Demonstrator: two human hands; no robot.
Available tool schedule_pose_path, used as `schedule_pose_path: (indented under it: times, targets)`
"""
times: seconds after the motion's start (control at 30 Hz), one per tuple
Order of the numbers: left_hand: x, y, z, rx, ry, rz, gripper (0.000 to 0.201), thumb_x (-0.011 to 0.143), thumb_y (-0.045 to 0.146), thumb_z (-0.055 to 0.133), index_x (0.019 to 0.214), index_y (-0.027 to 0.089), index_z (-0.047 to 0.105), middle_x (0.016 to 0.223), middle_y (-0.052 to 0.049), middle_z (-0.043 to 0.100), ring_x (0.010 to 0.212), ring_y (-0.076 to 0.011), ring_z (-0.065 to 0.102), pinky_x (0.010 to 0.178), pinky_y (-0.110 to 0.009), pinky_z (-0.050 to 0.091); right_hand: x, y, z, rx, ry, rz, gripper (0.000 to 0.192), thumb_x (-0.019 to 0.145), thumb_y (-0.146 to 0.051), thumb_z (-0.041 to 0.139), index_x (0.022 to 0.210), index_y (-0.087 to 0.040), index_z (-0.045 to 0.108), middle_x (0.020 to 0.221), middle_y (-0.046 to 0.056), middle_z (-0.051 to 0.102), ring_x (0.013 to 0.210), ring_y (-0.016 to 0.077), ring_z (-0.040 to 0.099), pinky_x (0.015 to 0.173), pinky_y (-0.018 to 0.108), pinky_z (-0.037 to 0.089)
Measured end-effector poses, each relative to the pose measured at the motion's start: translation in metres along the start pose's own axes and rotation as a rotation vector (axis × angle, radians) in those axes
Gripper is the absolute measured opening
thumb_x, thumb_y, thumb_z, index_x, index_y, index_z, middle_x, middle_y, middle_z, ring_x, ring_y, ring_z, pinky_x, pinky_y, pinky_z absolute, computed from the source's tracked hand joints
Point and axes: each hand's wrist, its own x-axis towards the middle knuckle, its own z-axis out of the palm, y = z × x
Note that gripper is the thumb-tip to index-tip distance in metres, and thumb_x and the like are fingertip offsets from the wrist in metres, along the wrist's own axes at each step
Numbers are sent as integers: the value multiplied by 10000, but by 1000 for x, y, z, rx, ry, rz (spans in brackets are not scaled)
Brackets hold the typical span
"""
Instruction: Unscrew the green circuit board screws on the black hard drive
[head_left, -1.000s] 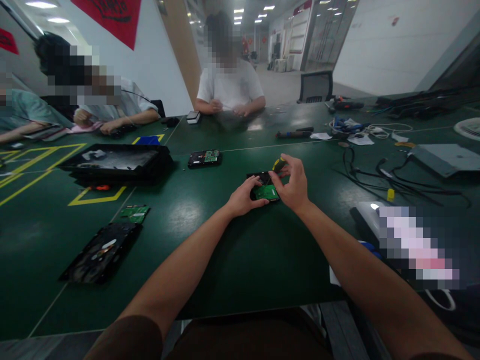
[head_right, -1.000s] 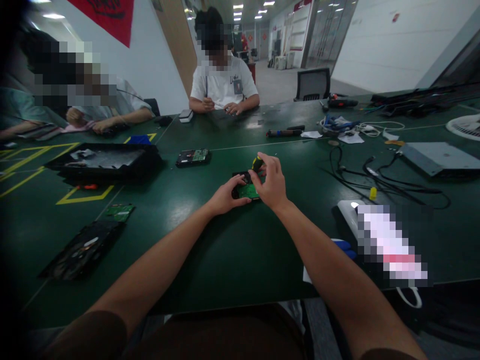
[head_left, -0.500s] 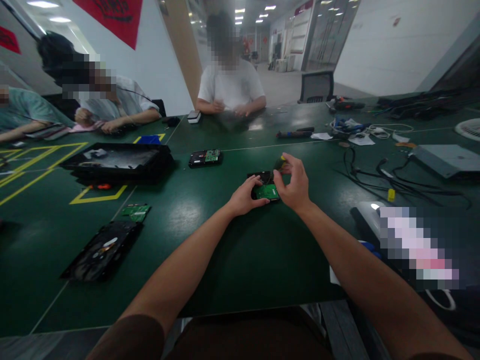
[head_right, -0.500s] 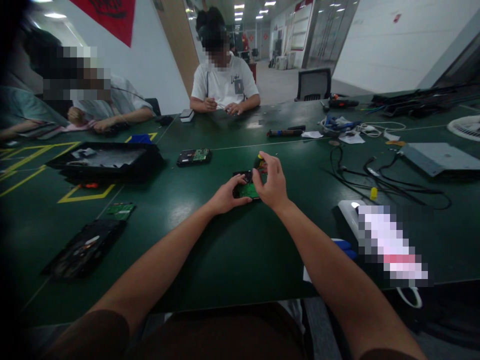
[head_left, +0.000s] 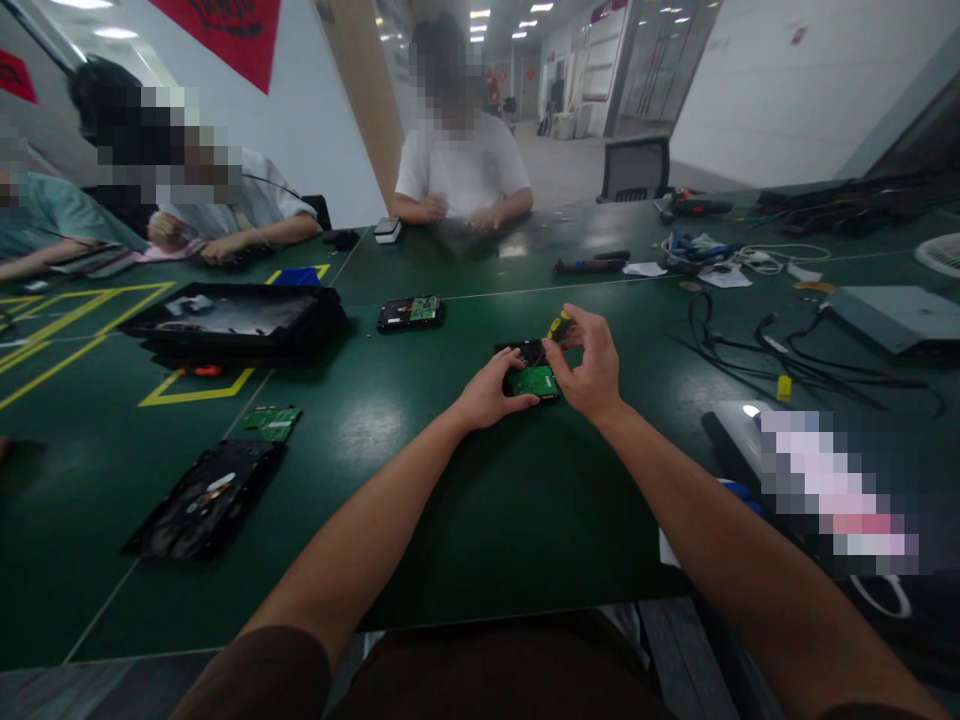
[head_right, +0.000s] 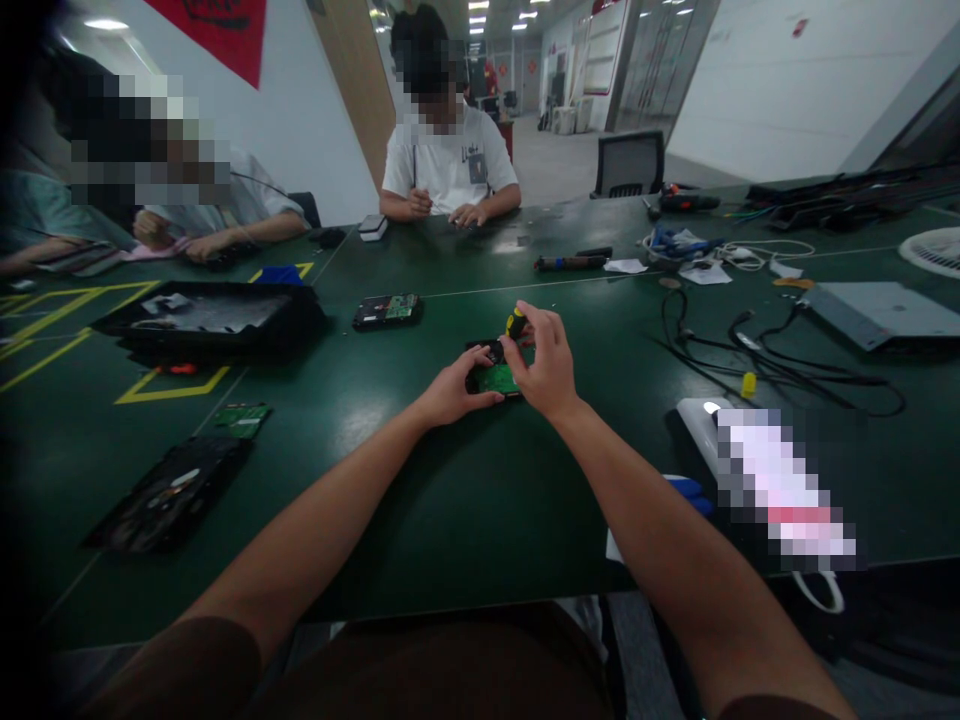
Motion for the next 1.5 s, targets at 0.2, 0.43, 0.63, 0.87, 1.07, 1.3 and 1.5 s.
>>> schedule_pose_path:
  times: [0.2, 0.43, 0.63, 0.87, 1.07, 1.3, 1.5]
  targets:
    - [0, 1, -1, 25, 5, -3, 619, 783, 428, 852, 1282, 189, 574, 1600, -191, 479, 1572, -340, 338, 1265, -532, 335, 0, 4, 2, -13, 46, -3, 481, 962, -383, 677, 1404, -316, 499, 1228, 84, 603, 887, 214, 682, 733, 404, 656]
    - [0, 1, 0, 18, 11, 0, 636, 772, 429, 859, 1289, 190, 577, 1604, -190, 473, 1570, -339, 342, 1273, -528, 322, -1, 4, 3, -5, 0, -16, 562, 978, -298, 605, 1509, -292, 424, 1359, 117, 600, 941, 231, 715, 804, 431, 661]
    - [-1, 0, 1, 14, 9, -3, 625, 778, 424, 850, 1289, 187, 577, 1610, -193, 466, 1571, -335, 342, 1274, -528, 320, 0, 3, 2, -62, 13, -20, 580, 953, -339, 654, 1495, -279, 455, 1309, 120, 619, 970, 262, 701, 799, 461, 657]
    - [0, -3, 0, 33, -2, 13, 620, 786, 447, 843, 1285, 193, 576, 1611, -190, 466, 1573, -330, 340, 1270, -528, 326, -1, 3, 2, -22, -19, -6, 586, 996, -301, 578, 1552, -292, 392, 1369, 123, 593, 989, 248, 706, 842, 455, 656]
    - [0, -2, 0, 25, -3, -1, 616, 779, 440, 853, 1279, 201, 583, 1609, -182, 472, 1574, -333, 338, 1269, -542, 322, -2, 6, 1, -21, -7, -4, 590, 980, -322, 615, 1531, -293, 408, 1362, 129, 592, 965, 251, 710, 824, 461, 662]
    - [-1, 4, -2, 7, 3, -2, 600, 776, 391, 863, 1275, 200, 590, 1609, -178, 475, 1574, -332, 338, 1275, -541, 319, -2, 4, 1, -11, -22, 1, 583, 968, -325, 627, 1516, -320, 428, 1327, 107, 593, 931, 236, 705, 820, 463, 669]
    - [-1, 4, -1, 5, 8, -5, 616, 765, 409, 872, 1274, 202, 592, 1604, -165, 484, 1572, -331, 343, 1276, -530, 322, -2, 2, 2, -32, -57, -39, 589, 992, -270, 552, 1558, -304, 392, 1338, 115, 612, 1026, 253, 704, 917, 480, 647]
